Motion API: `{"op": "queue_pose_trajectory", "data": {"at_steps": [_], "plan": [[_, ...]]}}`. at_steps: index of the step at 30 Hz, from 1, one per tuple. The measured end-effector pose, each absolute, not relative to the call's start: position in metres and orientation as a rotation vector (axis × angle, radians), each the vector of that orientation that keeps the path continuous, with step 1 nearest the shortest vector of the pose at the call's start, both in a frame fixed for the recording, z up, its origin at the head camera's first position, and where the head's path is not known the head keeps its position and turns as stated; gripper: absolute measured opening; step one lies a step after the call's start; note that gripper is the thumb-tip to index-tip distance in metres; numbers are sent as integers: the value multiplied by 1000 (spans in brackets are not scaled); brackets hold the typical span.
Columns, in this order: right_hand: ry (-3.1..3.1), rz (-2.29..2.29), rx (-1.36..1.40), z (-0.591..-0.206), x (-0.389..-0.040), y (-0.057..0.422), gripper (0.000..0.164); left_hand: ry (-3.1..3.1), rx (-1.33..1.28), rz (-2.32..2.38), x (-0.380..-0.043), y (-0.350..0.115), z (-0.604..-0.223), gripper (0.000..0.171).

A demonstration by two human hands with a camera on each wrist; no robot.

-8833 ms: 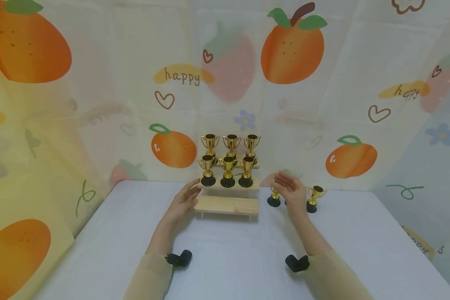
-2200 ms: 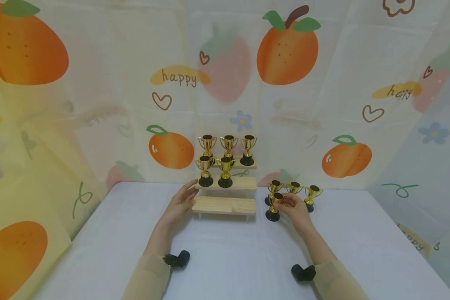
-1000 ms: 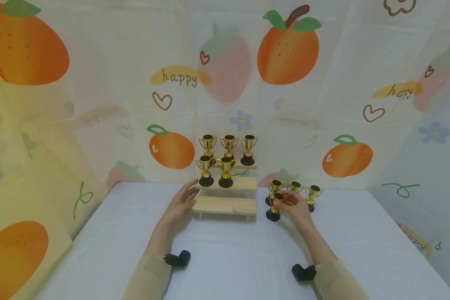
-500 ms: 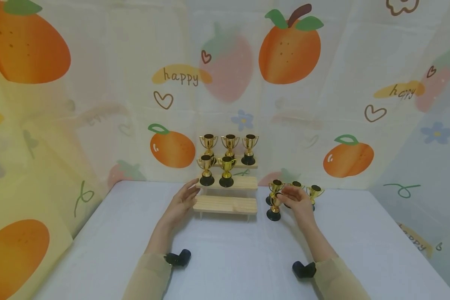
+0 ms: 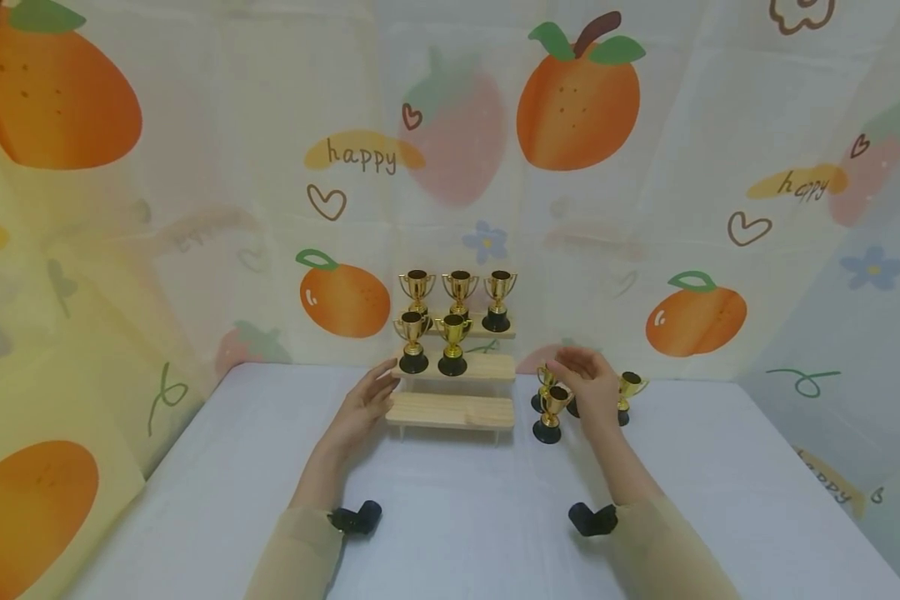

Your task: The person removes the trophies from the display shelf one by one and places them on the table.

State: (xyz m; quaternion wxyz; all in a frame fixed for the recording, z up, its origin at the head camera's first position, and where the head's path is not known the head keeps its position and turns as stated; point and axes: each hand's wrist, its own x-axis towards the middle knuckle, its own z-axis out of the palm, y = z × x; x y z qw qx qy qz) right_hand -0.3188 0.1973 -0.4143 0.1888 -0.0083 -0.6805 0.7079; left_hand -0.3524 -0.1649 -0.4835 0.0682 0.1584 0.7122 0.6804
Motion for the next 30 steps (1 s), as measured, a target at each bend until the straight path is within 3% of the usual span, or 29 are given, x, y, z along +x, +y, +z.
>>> {"op": "queue_pose_trajectory", "data": {"at_steps": [11,30], "plan": [[-1945,2111,174,-382,-338,151,45,2148,466,2048,-354,-165,-484,65],[-2111,2125,193,-383,-359,90,55,2155,489,2041,-348,-163,-480,65]]}}
